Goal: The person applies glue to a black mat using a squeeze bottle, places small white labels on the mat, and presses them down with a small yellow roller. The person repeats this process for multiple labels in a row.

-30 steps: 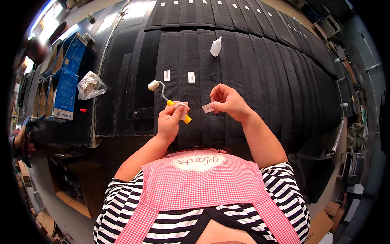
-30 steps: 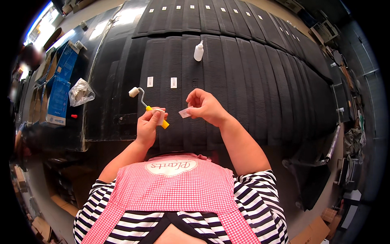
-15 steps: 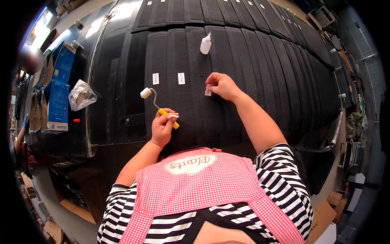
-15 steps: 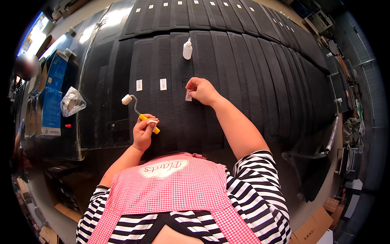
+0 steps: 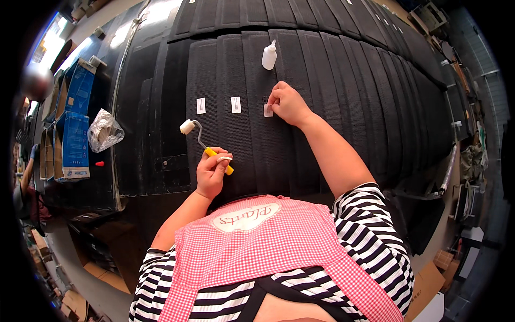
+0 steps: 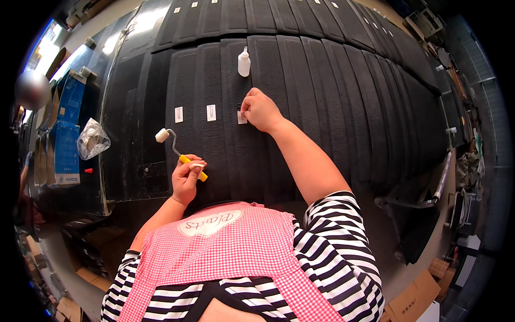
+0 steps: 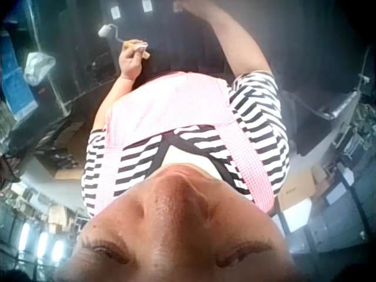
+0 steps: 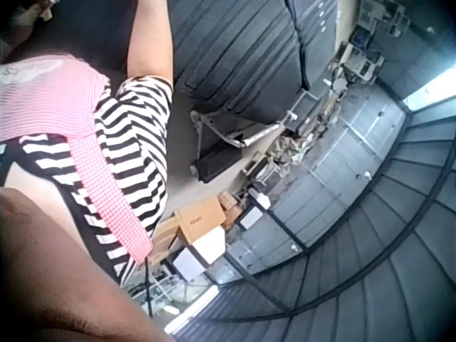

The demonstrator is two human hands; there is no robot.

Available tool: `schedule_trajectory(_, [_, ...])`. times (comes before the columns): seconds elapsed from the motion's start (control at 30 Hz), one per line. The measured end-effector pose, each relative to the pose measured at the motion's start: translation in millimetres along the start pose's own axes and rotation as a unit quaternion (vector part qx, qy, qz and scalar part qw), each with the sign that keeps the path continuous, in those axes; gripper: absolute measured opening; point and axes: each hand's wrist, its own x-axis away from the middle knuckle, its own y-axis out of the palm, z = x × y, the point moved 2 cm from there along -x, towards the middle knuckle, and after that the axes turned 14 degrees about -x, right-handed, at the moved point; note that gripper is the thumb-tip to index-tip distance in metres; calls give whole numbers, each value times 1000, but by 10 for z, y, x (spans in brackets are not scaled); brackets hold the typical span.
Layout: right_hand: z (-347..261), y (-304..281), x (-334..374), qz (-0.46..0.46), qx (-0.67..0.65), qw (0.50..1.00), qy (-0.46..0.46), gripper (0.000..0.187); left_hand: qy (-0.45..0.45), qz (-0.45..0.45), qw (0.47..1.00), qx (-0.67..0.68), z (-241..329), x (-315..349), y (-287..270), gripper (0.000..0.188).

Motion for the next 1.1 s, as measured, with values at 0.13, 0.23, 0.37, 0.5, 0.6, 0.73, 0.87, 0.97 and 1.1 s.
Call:
schedule_trajectory(0.13, [-25, 9, -59, 15, 46, 999, 5, 3, 13, -2, 1000, -20, 3, -16, -3, 17])
schedule_trajectory(0.23, [-12, 32, -81, 39, 63, 997, 3, 3, 15, 0, 1000, -23, 13, -11, 1, 18])
schedule_trajectory(0.37, [-3, 55, -87, 54, 53, 997, 30, 7, 11, -2, 1000, -20, -5, -7, -2, 19])
schedule_trajectory(0.5, [63, 57, -117, 73, 29, 995, 56, 13, 18, -1, 999, -27, -10, -10, 0, 19])
schedule_trajectory(0.6, [73, 62, -121, 80, 31, 994, 63, 13, 14, 0, 1000, -25, -14, -7, 2, 20])
schedule_trajectory(0.73, [25, 83, -106, 85, 45, 993, 67, 14, 13, 3, 1000, -17, -27, -4, 7, 20])
schedule_trajectory(0.87, [-1, 94, -97, 91, 57, 992, 64, 15, 19, 5, 1000, -20, -18, -7, 5, 20])
schedule_trajectory(0.97, [13, 101, -97, 93, 62, 992, 60, 15, 17, 5, 1000, -21, -5, -3, 8, 19])
schedule_trajectory(1.1, [0, 102, -84, 111, 71, 990, 45, 12, 17, 8, 1000, -16, -5, -8, 10, 18])
